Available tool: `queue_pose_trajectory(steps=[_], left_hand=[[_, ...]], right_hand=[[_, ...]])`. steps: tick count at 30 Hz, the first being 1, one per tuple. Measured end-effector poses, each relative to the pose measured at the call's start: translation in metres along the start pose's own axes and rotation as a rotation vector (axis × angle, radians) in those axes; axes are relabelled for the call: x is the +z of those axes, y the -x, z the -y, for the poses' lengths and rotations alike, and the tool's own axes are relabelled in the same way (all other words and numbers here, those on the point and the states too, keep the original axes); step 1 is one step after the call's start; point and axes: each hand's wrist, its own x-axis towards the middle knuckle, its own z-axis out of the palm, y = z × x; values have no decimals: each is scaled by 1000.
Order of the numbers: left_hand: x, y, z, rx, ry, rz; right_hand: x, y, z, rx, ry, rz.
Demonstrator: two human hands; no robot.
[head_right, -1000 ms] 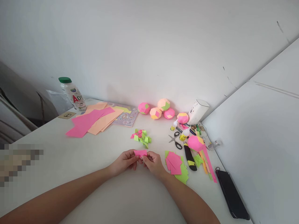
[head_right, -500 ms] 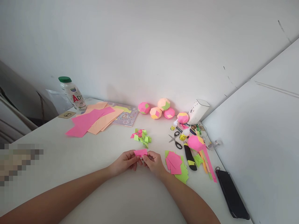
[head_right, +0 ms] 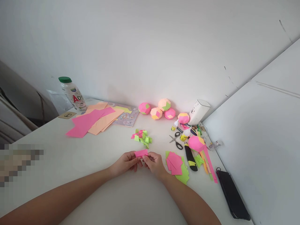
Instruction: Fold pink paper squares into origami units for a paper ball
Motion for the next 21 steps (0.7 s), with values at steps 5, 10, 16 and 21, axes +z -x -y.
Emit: queue_pose_trajectory(steps=[5,10,16,21], left_hand=[[0,0,-1,-8,-8,-4],[1,0,-3,-18,-33,-14],[1,1,-5,-27,-27,-16],[3,1,-4,-18,-19,-20]], right_hand=[[0,0,-2,-21,7,-10],[1,0,-3,-39,20,-23],[1,0,-1,-30,29,-34],[1,0,1,-29,33,-16]])
